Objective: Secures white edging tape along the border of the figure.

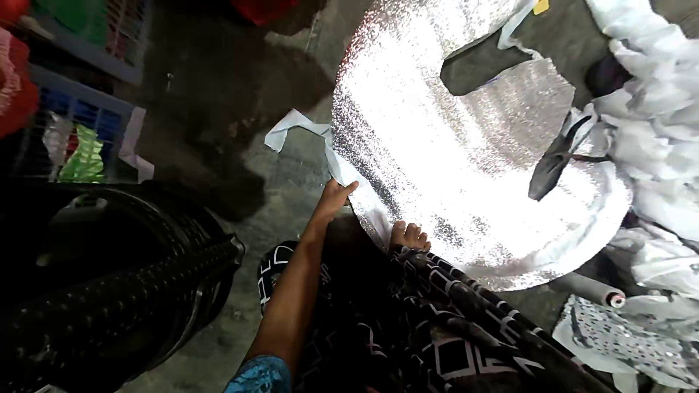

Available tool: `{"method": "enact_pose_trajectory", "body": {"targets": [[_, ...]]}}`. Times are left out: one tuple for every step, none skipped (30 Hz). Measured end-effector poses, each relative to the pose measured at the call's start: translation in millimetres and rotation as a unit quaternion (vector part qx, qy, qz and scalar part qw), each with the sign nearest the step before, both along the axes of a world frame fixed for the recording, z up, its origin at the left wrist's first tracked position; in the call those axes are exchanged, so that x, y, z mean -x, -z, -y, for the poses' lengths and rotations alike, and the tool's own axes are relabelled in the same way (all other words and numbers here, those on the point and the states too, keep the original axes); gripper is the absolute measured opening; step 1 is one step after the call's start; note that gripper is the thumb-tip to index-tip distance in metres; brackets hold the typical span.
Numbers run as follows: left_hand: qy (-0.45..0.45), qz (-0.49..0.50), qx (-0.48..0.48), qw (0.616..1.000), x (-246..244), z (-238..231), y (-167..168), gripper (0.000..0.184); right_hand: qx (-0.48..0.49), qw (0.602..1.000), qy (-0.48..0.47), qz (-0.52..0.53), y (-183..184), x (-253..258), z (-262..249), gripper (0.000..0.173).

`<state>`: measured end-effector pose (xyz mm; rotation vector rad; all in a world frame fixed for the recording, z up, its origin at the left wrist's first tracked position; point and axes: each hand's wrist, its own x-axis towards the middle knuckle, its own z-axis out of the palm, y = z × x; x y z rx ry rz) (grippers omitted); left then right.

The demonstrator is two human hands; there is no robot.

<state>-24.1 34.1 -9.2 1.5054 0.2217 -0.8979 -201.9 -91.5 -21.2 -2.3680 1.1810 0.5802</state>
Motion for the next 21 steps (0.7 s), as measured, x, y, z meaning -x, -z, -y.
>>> {"method": "enact_pose_trajectory", "body": {"targets": [[0.0,0.002,-0.004,1.0,-1,0,0,0.044,-0.01,1.0,-0.005,-0.016,-6,-3,1,0.056],[-0.001,0.004,-0.006,1.0,-1,0,1,0.045,-0.026,0.999,-0.01,-0.036,-12,-6,1,0.057],[-0.003,0.006,-0.007,1.0,0,0,2,0.045,-0.031,0.999,-0.016,-0.038,-15,-6,1,0.057],[-0.009,0.004,-0.007,1.0,1,1,2,0.045,-0.019,0.999,-0.024,-0.022,-13,-2,0,0.055],[-0.014,-0.004,-0.009,1.0,2,2,1,0.046,0.011,0.999,-0.033,0.015,-5,3,-1,0.053],[-0.014,-0.015,-0.012,1.0,1,3,-2,0.048,0.05,0.996,-0.043,0.056,5,8,-3,0.049],[-0.008,-0.027,-0.015,0.999,1,3,-5,0.051,0.06,0.995,-0.055,0.066,9,11,-3,0.048],[-0.001,-0.032,-0.02,0.999,1,5,-8,0.055,0.081,0.991,-0.071,0.079,13,14,-2,0.045],[-0.001,-0.024,-0.034,0.999,1,8,-10,0.058,0.077,0.992,-0.074,0.072,13,13,-1,0.045],[-0.005,-0.014,-0.055,0.998,3,11,-10,0.061,0.059,0.995,-0.07,0.048,8,11,-1,0.046],[-0.01,-0.005,-0.074,0.997,5,13,-11,0.066,0.017,0.998,-0.062,0.002,0,5,1,0.05],[-0.016,0.004,-0.086,0.996,7,16,-11,0.069,-0.018,0.997,-0.059,-0.035,-6,0,3,0.052],[-0.031,0.008,-0.098,0.995,6,21,-11,0.068,-0.042,0.995,-0.064,-0.06,-13,-4,5,0.052],[-0.042,0.009,-0.11,0.993,6,26,-11,0.068,-0.059,0.991,-0.081,-0.087,-20,-6,7,0.052],[-0.051,0.012,-0.122,0.991,6,31,-10,0.066,-0.068,0.988,-0.096,-0.102,-23,-7,9,0.052],[-0.058,0.014,-0.131,0.99,6,33,-10,0.065,-0.062,0.988,-0.103,-0.096,-22,-6,8,0.052],[-0.061,0.011,-0.135,0.989,6,34,-10,0.065,-0.063,0.988,-0.106,-0.095,-22,-6,8,0.052],[-0.059,0.007,-0.133,0.989,5,32,-8,0.066,-0.068,0.987,-0.108,-0.098,-21,-6,7,0.052],[-0.048,-0.002,-0.125,0.991,4,26,-5,0.066,-0.079,0.987,-0.103,-0.097,-18,-5,8,0.052],[-0.027,-0.015,-0.11,0.993,3,17,-2,0.069,-0.076,0.99,-0.096,-0.072,-11,0,14,0.051],[-0.004,-0.029,-0.094,0.995,4,6,0,0.071,-0.042,0.996,-0.082,0.007,4,12,21,0.048]]}}
